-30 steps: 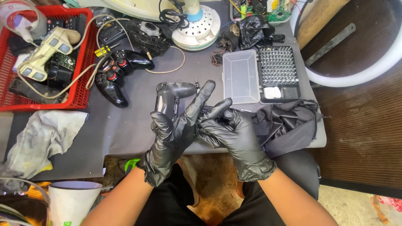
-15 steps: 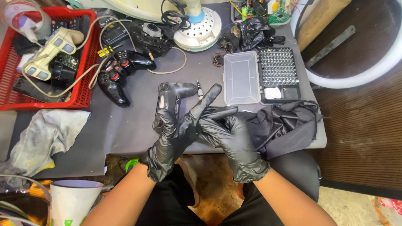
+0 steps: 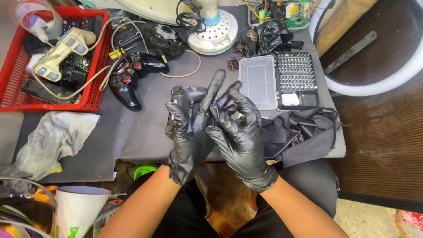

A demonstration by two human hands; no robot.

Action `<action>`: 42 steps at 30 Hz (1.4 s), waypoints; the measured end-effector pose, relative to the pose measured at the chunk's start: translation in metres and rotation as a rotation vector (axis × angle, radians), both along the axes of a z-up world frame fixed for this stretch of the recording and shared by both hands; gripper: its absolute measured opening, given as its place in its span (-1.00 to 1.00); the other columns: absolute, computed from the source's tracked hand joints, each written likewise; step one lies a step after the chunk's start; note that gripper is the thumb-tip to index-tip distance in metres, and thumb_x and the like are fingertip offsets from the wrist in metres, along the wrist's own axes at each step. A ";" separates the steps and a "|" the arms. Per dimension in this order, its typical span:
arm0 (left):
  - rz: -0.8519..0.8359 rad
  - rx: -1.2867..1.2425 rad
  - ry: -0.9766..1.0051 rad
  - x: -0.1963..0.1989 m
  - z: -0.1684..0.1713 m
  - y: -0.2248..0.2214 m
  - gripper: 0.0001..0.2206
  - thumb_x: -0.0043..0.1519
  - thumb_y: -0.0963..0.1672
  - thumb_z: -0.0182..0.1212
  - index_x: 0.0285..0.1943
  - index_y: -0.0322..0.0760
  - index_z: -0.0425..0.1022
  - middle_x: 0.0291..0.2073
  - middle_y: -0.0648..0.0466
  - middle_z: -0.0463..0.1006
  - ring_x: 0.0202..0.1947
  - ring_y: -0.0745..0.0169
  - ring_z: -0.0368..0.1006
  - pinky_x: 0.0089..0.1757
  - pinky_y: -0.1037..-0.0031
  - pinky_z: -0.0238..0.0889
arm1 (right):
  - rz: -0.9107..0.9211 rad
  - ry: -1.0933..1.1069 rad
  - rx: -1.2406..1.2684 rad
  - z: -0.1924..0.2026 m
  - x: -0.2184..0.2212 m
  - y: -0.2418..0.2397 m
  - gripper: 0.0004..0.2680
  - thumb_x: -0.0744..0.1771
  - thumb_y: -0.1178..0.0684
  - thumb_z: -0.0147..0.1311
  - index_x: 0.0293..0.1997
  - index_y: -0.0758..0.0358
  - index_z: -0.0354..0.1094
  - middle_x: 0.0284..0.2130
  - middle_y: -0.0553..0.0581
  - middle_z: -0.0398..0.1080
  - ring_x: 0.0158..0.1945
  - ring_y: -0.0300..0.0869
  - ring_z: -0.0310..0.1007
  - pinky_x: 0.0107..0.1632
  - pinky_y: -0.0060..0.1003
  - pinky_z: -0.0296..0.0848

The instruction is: Cleaning a game controller shell using a cloth on a repair workbench.

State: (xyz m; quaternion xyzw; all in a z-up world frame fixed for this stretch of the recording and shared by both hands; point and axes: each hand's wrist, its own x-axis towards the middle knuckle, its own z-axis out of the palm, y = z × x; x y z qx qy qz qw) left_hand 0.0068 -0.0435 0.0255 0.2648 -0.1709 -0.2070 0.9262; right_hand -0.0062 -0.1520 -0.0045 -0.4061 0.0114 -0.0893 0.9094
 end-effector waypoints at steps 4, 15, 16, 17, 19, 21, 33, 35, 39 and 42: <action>0.053 0.025 -0.016 0.003 -0.011 -0.010 -0.04 0.10 0.35 -0.25 0.66 -0.04 -0.18 0.62 -0.18 -0.16 0.59 -0.27 -0.17 0.41 -0.06 -0.23 | -0.458 -0.514 -1.038 -0.028 -0.003 -0.013 -0.85 0.23 0.16 0.42 -0.19 0.21 0.60 -0.01 0.24 0.48 0.03 0.08 0.52 0.11 -0.03 0.49; 0.206 0.107 -0.097 0.032 -0.065 -0.018 -0.01 0.16 0.39 -0.47 0.65 -0.19 -0.05 0.56 -0.30 0.02 0.48 -0.36 0.09 0.24 0.09 0.18 | -0.503 -0.642 -1.313 -0.032 -0.001 -0.026 -0.91 0.35 0.09 0.19 -0.13 0.24 0.54 -0.12 0.23 0.49 -0.06 0.20 0.47 0.11 0.11 0.39; 0.180 0.019 -0.012 0.041 -0.071 -0.014 0.00 0.13 0.40 -0.38 0.66 -0.13 -0.06 0.56 -0.30 0.02 0.47 -0.41 0.11 0.13 0.02 0.32 | -0.492 -0.670 -1.282 -0.026 0.001 -0.023 -0.90 0.34 0.10 0.22 -0.12 0.24 0.55 -0.13 0.24 0.49 -0.06 0.19 0.49 0.13 0.09 0.41; 0.153 -0.069 0.073 0.050 -0.077 -0.010 0.01 0.09 0.41 -0.29 0.66 -0.08 -0.07 0.56 -0.29 0.03 0.45 -0.45 0.12 0.02 -0.06 0.46 | -0.480 -0.697 -1.250 -0.020 0.002 -0.020 -0.89 0.32 0.11 0.24 -0.11 0.24 0.55 -0.13 0.24 0.49 -0.06 0.18 0.51 0.14 0.08 0.43; 0.144 -0.094 0.091 0.059 -0.086 0.000 -0.01 0.08 0.39 -0.20 0.65 -0.04 -0.02 0.54 -0.29 0.09 0.41 -0.48 0.17 0.01 -0.22 0.41 | -0.412 -0.716 -1.195 -0.026 0.002 -0.015 -0.78 0.34 -0.05 0.17 0.00 0.21 0.51 -0.07 0.23 0.48 0.01 0.16 0.49 0.23 0.13 0.34; 0.132 -0.117 0.113 0.070 -0.102 0.011 -0.04 0.07 0.38 -0.12 0.63 0.00 0.03 0.51 -0.29 0.14 0.37 -0.51 0.22 0.00 -0.37 0.36 | -0.345 -0.728 -1.140 -0.026 -0.009 -0.011 -0.67 0.36 -0.21 0.08 0.11 0.17 0.47 -0.01 0.22 0.47 0.07 0.15 0.48 0.33 0.19 0.25; 0.715 -0.197 0.311 0.079 -0.074 0.025 -0.47 0.40 0.14 -0.18 0.52 0.01 0.17 0.38 -0.33 0.30 0.13 -0.86 0.34 -0.19 -0.59 0.35 | -0.268 -0.769 -1.113 -0.044 -0.029 0.013 -0.95 0.28 0.08 0.23 -0.28 0.12 0.59 -0.24 0.09 0.55 -0.26 0.05 0.60 -0.17 -0.11 0.57; 0.623 0.015 0.200 0.068 -0.054 0.027 -0.49 0.45 0.07 -0.20 0.40 -0.34 0.28 0.18 -0.35 0.51 0.05 -0.48 0.52 -0.23 0.05 0.63 | -0.274 -0.755 -1.126 -0.038 -0.025 0.010 -0.94 0.29 0.13 0.15 -0.33 0.15 0.55 -0.33 0.09 0.53 -0.30 0.10 0.58 -0.22 -0.08 0.56; 0.439 0.123 0.268 0.076 -0.056 0.026 -0.38 0.26 0.17 0.04 0.35 -0.24 0.44 0.11 -0.39 0.57 0.02 -0.40 0.58 -0.17 0.15 0.59 | -0.284 -0.736 -1.138 -0.036 -0.025 0.007 -0.90 0.30 0.18 0.06 -0.39 0.19 0.51 -0.41 0.10 0.52 -0.34 0.14 0.56 -0.28 -0.06 0.55; 0.711 0.285 0.016 0.068 -0.041 0.003 -0.37 0.25 -0.10 0.28 0.54 -0.08 0.18 0.31 -0.19 0.41 0.15 0.00 0.53 0.08 0.35 0.49 | -0.003 -0.880 -1.077 -0.035 -0.033 0.003 -0.83 0.41 0.25 -0.12 0.11 0.28 0.32 -0.19 0.17 0.49 -0.15 -0.05 0.61 0.00 -0.16 0.71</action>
